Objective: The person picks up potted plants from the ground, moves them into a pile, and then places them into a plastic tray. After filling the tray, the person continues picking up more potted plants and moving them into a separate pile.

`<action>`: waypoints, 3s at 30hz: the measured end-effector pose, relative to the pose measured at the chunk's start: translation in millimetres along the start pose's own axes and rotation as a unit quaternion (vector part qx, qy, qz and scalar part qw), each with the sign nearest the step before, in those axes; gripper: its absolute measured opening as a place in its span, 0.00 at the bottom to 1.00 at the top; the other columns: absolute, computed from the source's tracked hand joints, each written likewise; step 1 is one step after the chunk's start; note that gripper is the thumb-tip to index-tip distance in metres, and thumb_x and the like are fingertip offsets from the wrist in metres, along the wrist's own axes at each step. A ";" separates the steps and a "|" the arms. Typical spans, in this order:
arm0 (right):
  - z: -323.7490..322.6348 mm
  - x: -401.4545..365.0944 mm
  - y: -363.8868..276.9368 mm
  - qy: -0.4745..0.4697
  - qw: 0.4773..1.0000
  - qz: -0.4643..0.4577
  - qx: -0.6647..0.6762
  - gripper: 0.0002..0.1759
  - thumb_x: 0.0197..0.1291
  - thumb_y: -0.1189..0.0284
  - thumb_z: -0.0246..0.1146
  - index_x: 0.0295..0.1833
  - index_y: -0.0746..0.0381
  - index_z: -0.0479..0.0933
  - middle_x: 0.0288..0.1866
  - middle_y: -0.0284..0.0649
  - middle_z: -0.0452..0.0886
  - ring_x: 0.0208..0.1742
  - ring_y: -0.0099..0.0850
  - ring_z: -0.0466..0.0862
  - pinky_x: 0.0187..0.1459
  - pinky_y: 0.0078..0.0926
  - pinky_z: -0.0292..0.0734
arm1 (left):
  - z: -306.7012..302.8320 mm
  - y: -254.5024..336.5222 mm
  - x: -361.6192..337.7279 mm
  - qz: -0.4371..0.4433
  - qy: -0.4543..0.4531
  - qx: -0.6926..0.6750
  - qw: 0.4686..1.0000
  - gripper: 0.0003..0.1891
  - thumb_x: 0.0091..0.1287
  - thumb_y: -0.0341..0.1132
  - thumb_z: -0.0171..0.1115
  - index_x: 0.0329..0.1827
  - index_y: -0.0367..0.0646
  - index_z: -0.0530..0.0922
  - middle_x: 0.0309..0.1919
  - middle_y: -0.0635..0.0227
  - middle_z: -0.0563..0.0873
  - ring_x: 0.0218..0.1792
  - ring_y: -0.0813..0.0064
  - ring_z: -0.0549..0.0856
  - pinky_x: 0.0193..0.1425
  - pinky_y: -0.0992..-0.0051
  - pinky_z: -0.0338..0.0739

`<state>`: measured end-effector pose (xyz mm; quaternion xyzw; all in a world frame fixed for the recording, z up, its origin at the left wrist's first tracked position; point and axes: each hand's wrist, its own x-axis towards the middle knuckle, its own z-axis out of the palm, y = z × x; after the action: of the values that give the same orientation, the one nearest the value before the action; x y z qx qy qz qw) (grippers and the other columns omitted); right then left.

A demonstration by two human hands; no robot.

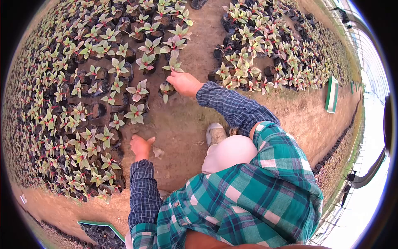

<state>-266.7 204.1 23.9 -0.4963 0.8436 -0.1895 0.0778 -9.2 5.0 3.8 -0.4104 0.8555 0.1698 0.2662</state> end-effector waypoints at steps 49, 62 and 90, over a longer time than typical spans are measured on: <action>21.4 -32.2 -109.3 0.032 0.977 0.024 0.208 0.07 0.59 0.75 0.59 0.43 0.63 0.75 0.39 0.45 0.77 0.44 0.46 0.79 0.45 0.40 0.77 | 53.6 -15.3 -68.7 0.327 0.005 -0.027 0.945 0.21 0.56 0.42 0.71 0.43 0.37 0.73 0.42 0.49 0.78 0.47 0.48 0.78 0.52 0.57 0.74; -8.9 -144.8 76.1 0.149 0.875 0.453 -0.083 0.19 0.54 0.69 0.67 0.50 0.66 0.76 0.41 0.56 0.80 0.42 0.54 0.81 0.46 0.46 0.76 | 45.7 -0.6 -70.2 0.269 -0.014 0.002 0.963 0.23 0.53 0.41 0.74 0.44 0.37 0.74 0.44 0.51 0.79 0.50 0.49 0.78 0.54 0.58 0.74; -6.7 -91.6 -20.0 0.208 0.955 0.158 0.142 0.10 0.55 0.75 0.61 0.44 0.61 0.75 0.42 0.46 0.75 0.42 0.46 0.80 0.42 0.40 0.77 | 44.7 -2.4 -66.7 0.279 -0.109 0.022 0.954 0.36 0.58 0.48 0.68 0.62 0.31 0.70 0.62 0.44 0.73 0.61 0.46 0.73 0.65 0.56 0.66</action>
<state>-207.3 276.5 32.7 -0.2905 0.8731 -0.3916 -0.0009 41.6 67.1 7.6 -0.1284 0.9052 0.2621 0.3087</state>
